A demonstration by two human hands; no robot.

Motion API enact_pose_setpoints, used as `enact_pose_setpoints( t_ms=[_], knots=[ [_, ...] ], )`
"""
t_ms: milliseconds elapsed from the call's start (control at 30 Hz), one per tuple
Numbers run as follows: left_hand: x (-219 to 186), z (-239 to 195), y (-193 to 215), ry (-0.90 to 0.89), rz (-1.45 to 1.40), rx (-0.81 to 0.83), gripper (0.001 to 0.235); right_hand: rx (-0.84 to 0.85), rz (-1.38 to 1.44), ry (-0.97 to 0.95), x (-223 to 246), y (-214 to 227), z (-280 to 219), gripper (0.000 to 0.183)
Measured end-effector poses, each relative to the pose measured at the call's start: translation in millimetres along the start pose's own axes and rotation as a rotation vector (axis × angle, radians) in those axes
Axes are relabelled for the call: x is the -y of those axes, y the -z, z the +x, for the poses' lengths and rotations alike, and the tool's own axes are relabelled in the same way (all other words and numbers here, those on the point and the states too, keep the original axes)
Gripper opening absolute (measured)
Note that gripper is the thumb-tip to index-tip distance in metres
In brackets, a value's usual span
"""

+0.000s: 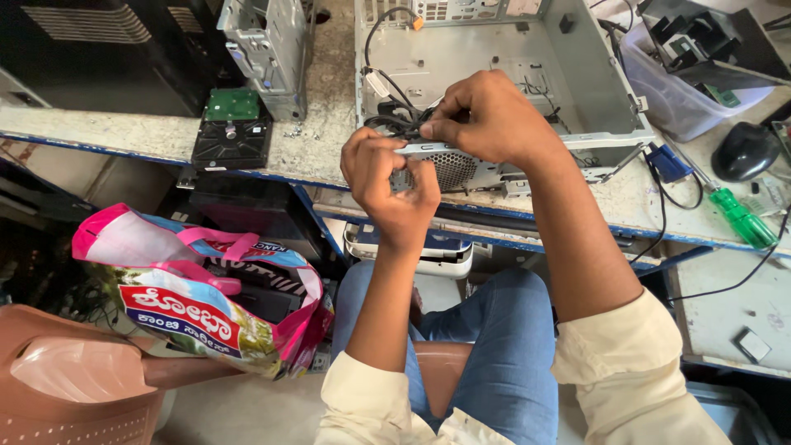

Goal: The person removes a screw from the back of a computer case using a screwdriver, then disconnects several internal cables and removes a cooling fan from the case. The person handles the fan and cables by hand throughout the process.

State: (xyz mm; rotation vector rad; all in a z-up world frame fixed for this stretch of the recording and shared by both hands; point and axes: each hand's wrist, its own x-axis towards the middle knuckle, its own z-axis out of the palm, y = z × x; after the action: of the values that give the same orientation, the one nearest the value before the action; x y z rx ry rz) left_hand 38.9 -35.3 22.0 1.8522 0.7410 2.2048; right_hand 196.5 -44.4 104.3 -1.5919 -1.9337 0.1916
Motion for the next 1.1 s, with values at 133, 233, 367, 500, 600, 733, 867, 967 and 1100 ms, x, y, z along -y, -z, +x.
enact_pose_setpoints(
  t_ms=[133, 233, 367, 500, 600, 733, 867, 967, 1100],
  knots=[
    [1, 12, 26, -0.016, -0.069, 0.214, 0.019, -0.013, 0.032, 0.053, 1, -1, 0, 0.022],
    [7, 27, 52, -0.007, -0.127, 0.411, 0.025, -0.007, 0.019, 0.012, 0, 0, 0, 0.022],
    [10, 41, 66, -0.014, -0.061, 0.593, 0.026, 0.001, 0.007, -0.009, 0, -1, 1, 0.023],
    [8, 55, 68, -0.061, -0.063, 0.653, 0.021, 0.002, 0.01, -0.003, 7, 2, -1, 0.023],
    [17, 73, 68, -0.033, -0.058, 0.746, 0.021, 0.001, 0.005, 0.062, 11, 4, -5, 0.021],
    [33, 103, 50, -0.151, -0.056, 0.906, 0.014, -0.011, 0.034, 0.128, 14, 5, -4, 0.017],
    [52, 135, 26, 0.042, -0.008, 1.365, 0.016, -0.187, 0.081, 0.216, 13, 4, -10, 0.01],
    [64, 142, 12, 0.084, -0.079, 1.502, 0.023, -0.698, -0.081, 0.296, 24, -9, -37, 0.011],
    [76, 136, 10, 0.081, -0.201, 1.483, 0.024, -0.842, -0.283, 0.378, 47, -51, -71, 0.024]
  ],
)
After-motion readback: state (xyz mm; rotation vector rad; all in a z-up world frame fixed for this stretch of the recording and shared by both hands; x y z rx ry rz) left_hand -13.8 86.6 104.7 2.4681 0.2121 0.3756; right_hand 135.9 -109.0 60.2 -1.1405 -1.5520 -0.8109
